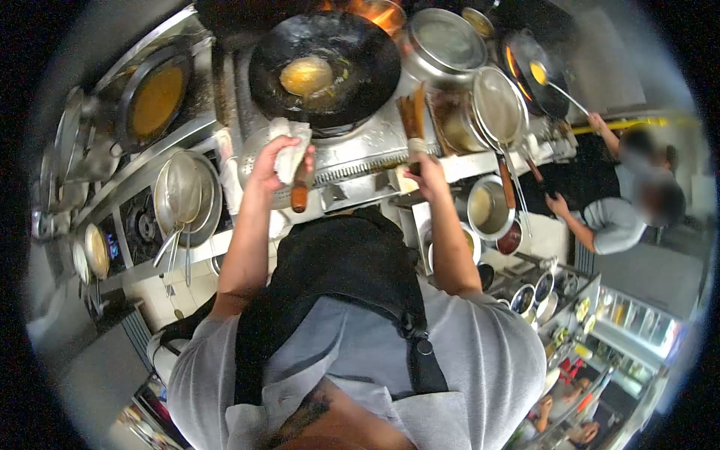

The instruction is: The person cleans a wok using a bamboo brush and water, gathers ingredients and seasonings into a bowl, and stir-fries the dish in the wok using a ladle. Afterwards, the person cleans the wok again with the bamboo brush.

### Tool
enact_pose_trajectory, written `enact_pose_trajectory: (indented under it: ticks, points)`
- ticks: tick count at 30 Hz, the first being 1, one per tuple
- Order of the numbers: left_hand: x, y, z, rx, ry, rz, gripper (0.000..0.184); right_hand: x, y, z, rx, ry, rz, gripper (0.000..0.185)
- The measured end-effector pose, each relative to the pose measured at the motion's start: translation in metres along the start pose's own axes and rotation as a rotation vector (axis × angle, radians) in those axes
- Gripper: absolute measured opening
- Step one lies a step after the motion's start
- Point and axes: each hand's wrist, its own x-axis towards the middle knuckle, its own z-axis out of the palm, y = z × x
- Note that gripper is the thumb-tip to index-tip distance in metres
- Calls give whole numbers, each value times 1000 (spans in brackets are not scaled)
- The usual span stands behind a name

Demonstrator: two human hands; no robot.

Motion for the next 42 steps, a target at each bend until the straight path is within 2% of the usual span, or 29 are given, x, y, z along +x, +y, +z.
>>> enact_pose_trajectory:
  ticks: [1,2,4,5,7,9,10,11,12,13,14,16,17,18,20,21,22,24,26,27,28,30,34,35,36,38,39,40,42]
  points:
    - [0,-7,2,-97,31,33,34,-19,-17,6,77,-84,-87,33]
    - [-8,-10,21,-219,33,38,35,-47,-46,22,-26,-169,-185,38]
    - [-15,-18,42,-240,48,109,32,-61,-90,45,-241,-282,-473,80]
    - [-12,-24,42,-269,0,110,30,-61,-115,61,-382,-385,-625,89]
    - [-10,-33,51,-287,-37,111,24,-43,-152,100,-879,-204,-906,74]
    - [-6,-40,56,-324,-72,107,23,-6,-174,139,-1308,-198,-1195,64]
    - [-5,-42,59,-359,-114,88,22,15,-181,159,-1474,-360,-1148,57]
    - [-6,-43,71,-359,-49,98,22,40,-178,181,-1787,-403,-1059,55]
    - [-3,-45,73,-352,-42,106,22,45,-174,211,-1956,-549,-889,51]
    - [-1,-51,73,-406,-63,128,24,75,-155,225,-2180,-653,-875,41]
    - [2,-58,70,-460,-83,145,25,94,-150,227,-2168,-661,-873,41]
    - [9,-59,50,-426,-94,138,28,112,-162,243,-2138,-293,-982,47]
    - [7,-59,45,-456,-128,159,30,110,-162,246,-2112,-264,-1082,38]
    - [4,-65,44,-498,-156,172,32,97,-156,245,-2106,-280,-1078,38]
    - [6,-66,54,-500,-115,181,31,80,-155,247,-2289,-477,-1121,30]
    - [5,-75,64,-559,-95,205,30,134,-134,236,-2312,-460,-1229,25]
    - [4,-78,70,-608,-86,216,30,139,-149,240,-2164,-371,-1202,24]
    - [11,-80,66,-638,-102,229,29,135,-161,249,-2049,-378,-1216,25]
    - [13,-81,66,-592,-92,231,29,87,-157,247,-2141,-433,-1206,26]
    - [16,-83,64,-587,-91,229,27,98,-146,244,-2251,-518,-1200,30]
    - [18,-81,65,-585,-91,236,27,123,-141,229,-2077,-756,-1248,36]
    - [14,-87,66,-607,-64,240,28,149,-164,230,-2161,-416,-1131,43]
    - [24,-82,58,-551,-114,191,33,129,-166,236,-1967,-433,-1158,40]
    - [27,-84,57,-545,-103,201,33,116,-169,233,-2031,-616,-1041,42]
    - [30,-84,52,-548,-107,212,33,138,-162,226,-2018,-822,-1071,45]
    - [23,-86,37,-585,-161,157,33,146,-184,220,-2104,-655,-1112,36]
    - [21,-85,36,-507,-139,172,31,150,-192,231,-2138,-433,-1136,28]
    - [16,-89,39,-512,-125,162,31,143,-200,238,-2133,-386,-1209,22]
    - [19,-82,46,-547,-67,219,29,111,-202,245,-2080,-413,-1191,24]
